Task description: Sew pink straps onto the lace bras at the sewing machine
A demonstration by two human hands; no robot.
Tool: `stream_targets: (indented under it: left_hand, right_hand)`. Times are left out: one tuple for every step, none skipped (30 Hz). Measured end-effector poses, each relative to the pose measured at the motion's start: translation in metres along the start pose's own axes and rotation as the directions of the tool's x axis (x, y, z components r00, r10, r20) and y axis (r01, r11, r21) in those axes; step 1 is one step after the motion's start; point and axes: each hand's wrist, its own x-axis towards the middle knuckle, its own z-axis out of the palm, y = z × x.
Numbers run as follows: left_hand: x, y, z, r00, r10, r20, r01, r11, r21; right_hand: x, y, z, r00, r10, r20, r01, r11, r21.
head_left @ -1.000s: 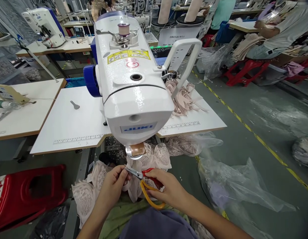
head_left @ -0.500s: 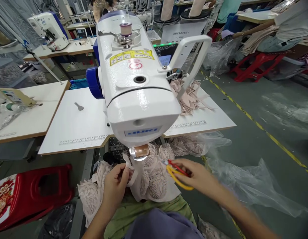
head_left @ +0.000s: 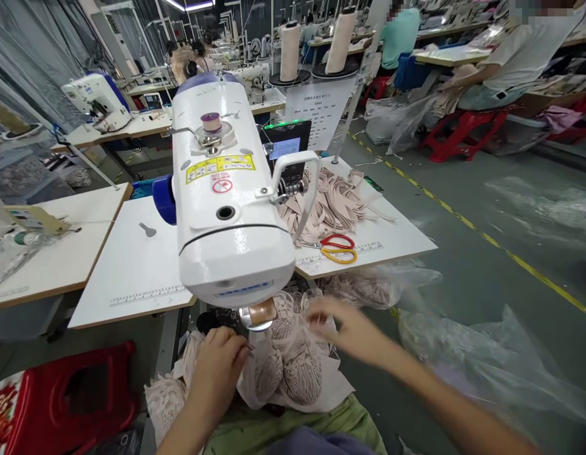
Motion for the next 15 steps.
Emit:
stream_targets:
  left_hand:
    - [0.000,0.004,0.007,0.994,0.093,-0.058,-0.091,0.995,0.039]
    - [-0.001,0.009,0.015,0.975,0.197,-0.106,-0.190,0.979,0.077]
    - [-0.001,0.015,0.022,0.946,0.293,-0.139,-0.280,0.954,0.107]
    - [-0.002,0.021,0.028,0.917,0.366,-0.158,-0.349,0.929,0.125]
    - [-0.002,0.027,0.034,0.898,0.408,-0.164,-0.391,0.912,0.127]
    - [-0.002,0.034,0.038,0.893,0.419,-0.163,-0.403,0.907,0.123]
    - [-0.001,0.041,0.041,0.892,0.418,-0.171,-0.403,0.908,0.113]
    - [0.001,0.049,0.042,0.900,0.394,-0.185,-0.386,0.919,0.078]
    - [0.003,0.056,0.043,0.920,0.341,-0.196,-0.346,0.938,0.009]
    - [0.005,0.063,0.042,0.943,0.263,-0.203,-0.285,0.954,-0.088]
    - [0.007,0.070,0.041,0.965,0.169,-0.199,-0.209,0.957,-0.203]
    - [0.009,0.075,0.039,0.981,0.069,-0.183,-0.125,0.941,-0.316]
    - [0.010,0.078,0.038,0.986,-0.018,-0.167,-0.051,0.916,-0.398]
    - [0.011,0.079,0.036,0.983,-0.075,-0.165,-0.004,0.901,-0.433]
    - [0.011,0.077,0.033,0.977,-0.111,-0.184,0.022,0.903,-0.428]
  right_hand:
    - [-0.012,-0.011,0.018,0.986,-0.034,0.162,0.019,0.996,0.092]
    - [-0.021,-0.020,0.034,0.974,-0.051,0.219,0.020,0.990,0.140]
    - [-0.027,-0.027,0.048,0.966,-0.051,0.254,0.005,0.984,0.178]
    - [-0.031,-0.032,0.060,0.966,-0.046,0.255,-0.015,0.972,0.233]
    - [-0.032,-0.035,0.067,0.973,-0.033,0.227,-0.041,0.950,0.311]
    - [-0.031,-0.037,0.072,0.982,-0.012,0.191,-0.069,0.909,0.412]
    - [-0.028,-0.039,0.074,0.989,0.023,0.146,-0.097,0.847,0.523]
    - [-0.025,-0.042,0.074,0.992,0.079,0.097,-0.123,0.772,0.623]
    - [-0.021,-0.045,0.072,0.987,0.151,0.058,-0.148,0.700,0.699]
    - [-0.017,-0.049,0.069,0.973,0.229,0.028,-0.173,0.643,0.746]
    - [-0.012,-0.053,0.065,0.957,0.291,0.006,-0.190,0.610,0.769]
    - [-0.007,-0.057,0.061,0.943,0.331,-0.017,-0.196,0.600,0.776]
    - [-0.001,-0.061,0.057,0.936,0.349,-0.043,-0.191,0.606,0.772]
    - [0.005,-0.064,0.052,0.935,0.348,-0.069,-0.177,0.627,0.759]
    - [0.012,-0.065,0.048,0.937,0.336,-0.098,-0.158,0.656,0.738]
